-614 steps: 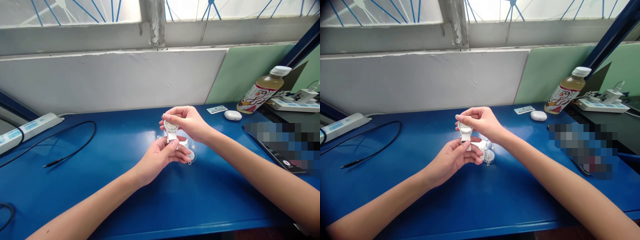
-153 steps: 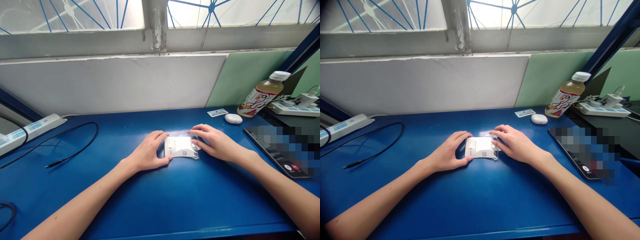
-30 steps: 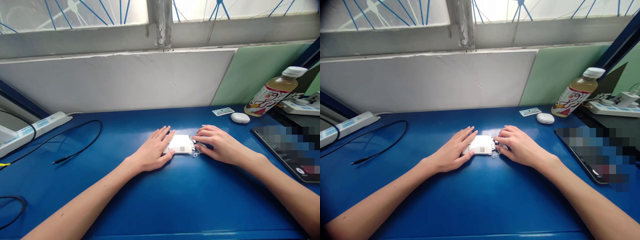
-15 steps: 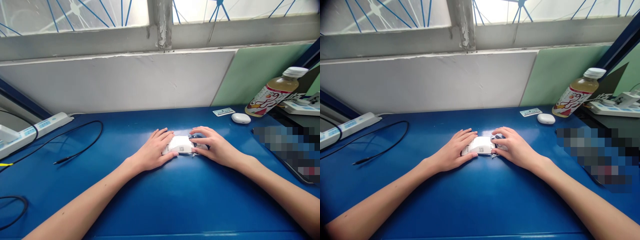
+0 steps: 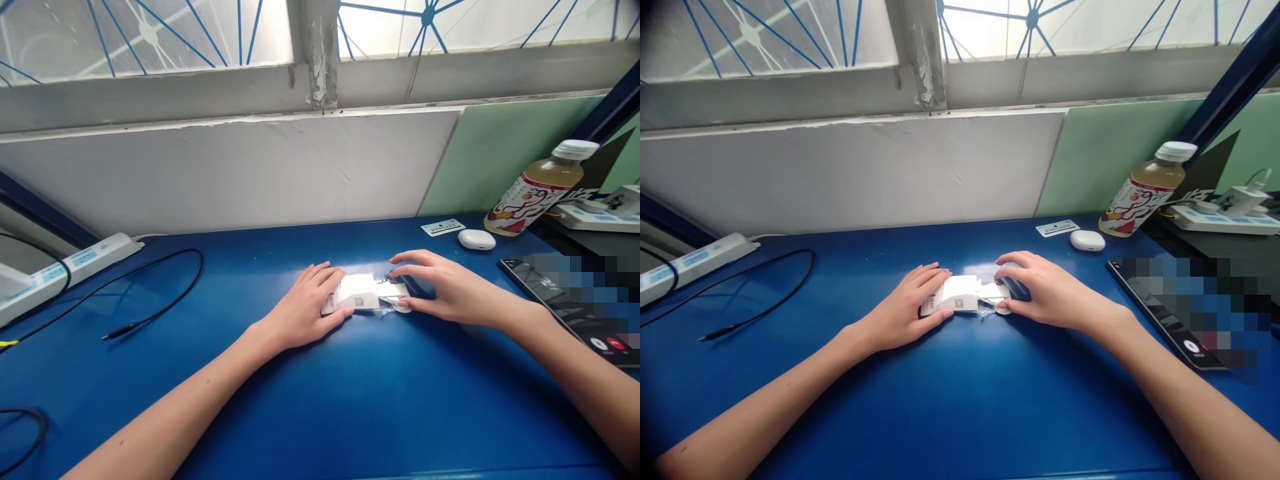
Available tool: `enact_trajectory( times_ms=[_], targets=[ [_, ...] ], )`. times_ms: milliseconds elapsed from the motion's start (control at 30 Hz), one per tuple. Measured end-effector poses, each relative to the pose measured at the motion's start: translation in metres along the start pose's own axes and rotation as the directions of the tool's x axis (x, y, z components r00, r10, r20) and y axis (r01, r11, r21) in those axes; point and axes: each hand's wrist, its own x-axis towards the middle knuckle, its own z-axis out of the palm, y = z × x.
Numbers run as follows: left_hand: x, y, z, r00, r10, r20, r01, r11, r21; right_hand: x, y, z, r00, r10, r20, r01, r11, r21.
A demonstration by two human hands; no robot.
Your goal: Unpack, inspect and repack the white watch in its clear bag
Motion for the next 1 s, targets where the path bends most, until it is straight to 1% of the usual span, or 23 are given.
enact_trajectory(
  times_ms=[167,233,333,433,667,767,867,1000],
  targets=[
    [0.0,0.001,0.0,1.0,0.014,-0.023,-0.014,1.0,0.008,0.004,-0.013,0.018,1.0,0.0,0.011,-0.001,0.997,0.082],
    [0.0,0.002,0.0,0.999,0.014,-0.038,-0.013,1.0,0.028,0.005,-0.016,0.021,1.0,0.012,0.02,-0.014,0.994,0.11],
    [0.0,0.001,0.001,0.998,0.012,-0.069,-0.008,0.998,0.059,0.004,-0.016,0.019,0.999,0.007,0.033,-0.011,0.992,0.125],
    [0.0,-0.001,0.002,0.997,0.006,-0.081,-0.001,0.998,0.07,0.003,-0.011,0.011,0.999,-0.003,0.035,0.0,0.996,0.088],
    [0.001,-0.001,0.001,0.997,0.006,-0.08,-0.001,0.998,0.068,0.0,0.011,-0.008,0.996,-0.022,-0.085,0.025,0.999,0.028],
    [0.001,0.001,0.0,0.998,-0.002,-0.067,0.007,0.998,0.069,-0.002,0.019,-0.019,0.992,0.012,-0.128,-0.013,1.0,-0.008],
    [0.001,0.002,0.0,0.998,-0.011,-0.058,0.015,0.997,0.069,-0.004,0.028,-0.029,0.979,0.04,-0.2,-0.049,0.998,-0.039],
    [-0.001,0.001,0.001,0.999,-0.002,-0.052,0.005,0.998,0.059,-0.006,0.037,-0.033,0.951,0.066,-0.303,-0.091,0.993,-0.07]
  ],
)
